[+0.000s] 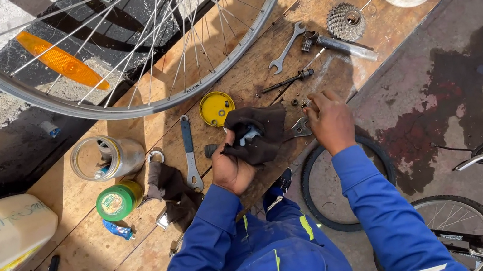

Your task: Cleaning a bicycle component using a degreasing liquid and a rag on a workbench.

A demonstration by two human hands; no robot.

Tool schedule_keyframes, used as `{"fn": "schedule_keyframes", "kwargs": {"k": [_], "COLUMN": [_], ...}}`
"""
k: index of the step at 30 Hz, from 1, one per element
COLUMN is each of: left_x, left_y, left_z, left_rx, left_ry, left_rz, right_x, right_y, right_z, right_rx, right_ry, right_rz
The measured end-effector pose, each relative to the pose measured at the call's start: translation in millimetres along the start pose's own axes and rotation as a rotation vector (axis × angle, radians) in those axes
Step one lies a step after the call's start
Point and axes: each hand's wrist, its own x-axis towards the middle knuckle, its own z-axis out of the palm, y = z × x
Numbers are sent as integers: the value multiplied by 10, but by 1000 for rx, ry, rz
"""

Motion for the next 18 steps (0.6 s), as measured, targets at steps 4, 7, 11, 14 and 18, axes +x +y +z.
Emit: {"fn": "schedule_keyframes", "kwargs": {"k": [4,7,11,14,18], "left_x": [11,3,-10,-17,-52], "left_y": [-6,-13,-41,-74,-129], "left_z": [-30,-30,37,105,209], "left_rx": [-37,-38,-45,-46,-70], "left_ry": [3,-10,-16,-11,-13], "left_rz": [13,15,34,52,78], "right_x": [163,229,274,288,354], "right_y": [134,255,252,277,388], "right_z": [240,405,429,449,576], "right_rx": [-60,-116,-169,-170,-215], "right_ry": [-54,-68,-62,-79,-105], "right_rz": [-10,-23,-40,-24,1]}}
